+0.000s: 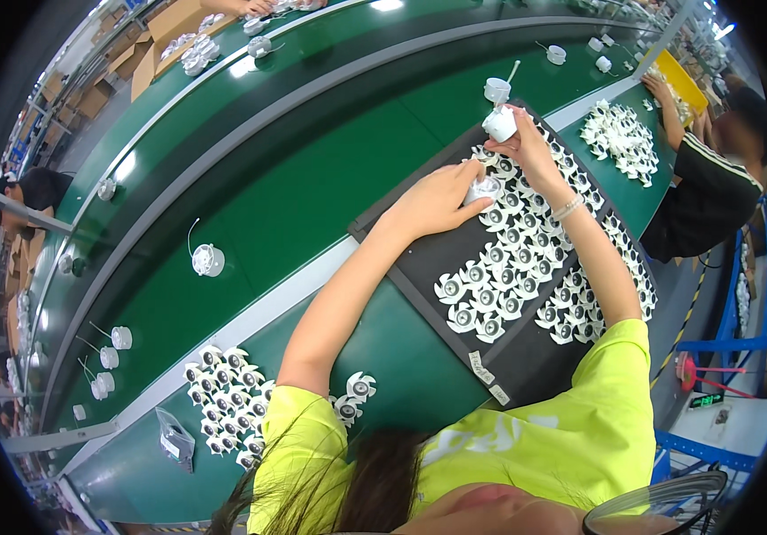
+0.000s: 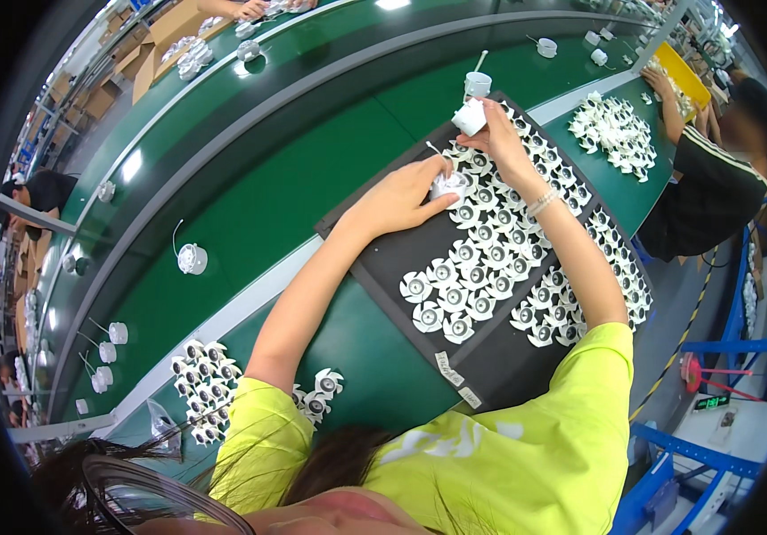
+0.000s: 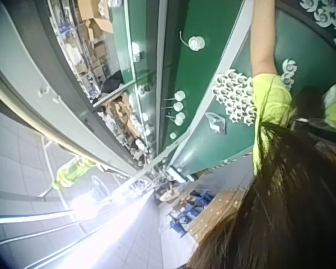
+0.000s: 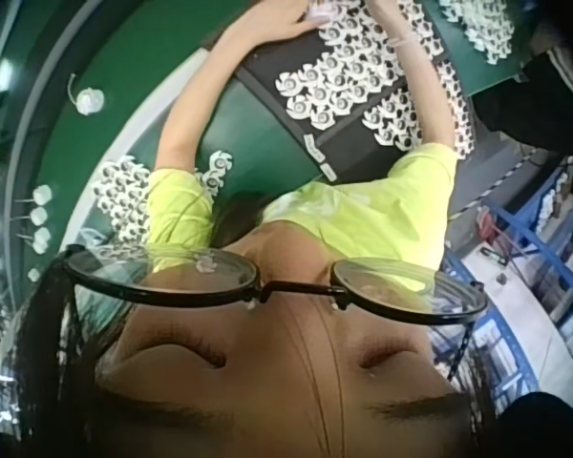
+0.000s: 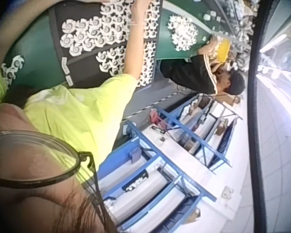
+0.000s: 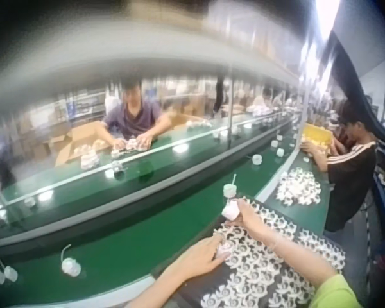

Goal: Manually assembling and measuring small white plastic electronic components on a production line.

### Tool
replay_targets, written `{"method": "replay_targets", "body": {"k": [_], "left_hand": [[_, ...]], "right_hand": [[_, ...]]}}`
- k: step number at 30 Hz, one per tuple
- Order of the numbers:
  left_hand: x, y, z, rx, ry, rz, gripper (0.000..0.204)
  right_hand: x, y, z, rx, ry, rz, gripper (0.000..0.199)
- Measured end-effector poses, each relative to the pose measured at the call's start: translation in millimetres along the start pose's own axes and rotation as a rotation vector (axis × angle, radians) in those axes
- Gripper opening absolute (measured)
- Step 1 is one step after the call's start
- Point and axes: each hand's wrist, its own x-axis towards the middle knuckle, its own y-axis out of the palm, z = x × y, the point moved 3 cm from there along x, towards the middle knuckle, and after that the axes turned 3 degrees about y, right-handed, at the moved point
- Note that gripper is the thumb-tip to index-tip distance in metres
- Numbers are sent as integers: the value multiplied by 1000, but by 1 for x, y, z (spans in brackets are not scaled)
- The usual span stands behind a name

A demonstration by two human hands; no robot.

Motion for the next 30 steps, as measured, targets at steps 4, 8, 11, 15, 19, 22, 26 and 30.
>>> {"method": "replay_targets", "body": {"k": [4, 8, 11, 15, 19, 22, 26, 30], "left_hand": [[-3, -5, -7, 107, -78, 159, 34], [-4, -23, -26, 224, -167, 307, 35], [-11, -31, -32, 279, -304, 454, 34], [-14, -38, -33, 314, -305, 418, 34], [-18, -62, -37, 291, -356, 421, 33], [-20, -82, -40, 251, -408, 437, 33], [-27, -98, -40, 303, -496, 414, 37], [-30, -105, -45, 313, -520, 408, 38]], "right_hand": [[-6, 6, 0, 70, 79, 13, 56], [-11, 11, 0, 155, 191, 38, 56], [-13, 16, 0, 210, 260, 64, 52], [-13, 16, 11, 205, 176, 23, 46], [-31, 24, 22, 205, 187, 93, 39], [-52, 33, 19, 206, 230, 176, 35], [-71, 47, 0, -10, 155, 246, 27], [-76, 61, -3, 12, 240, 303, 23]]}}
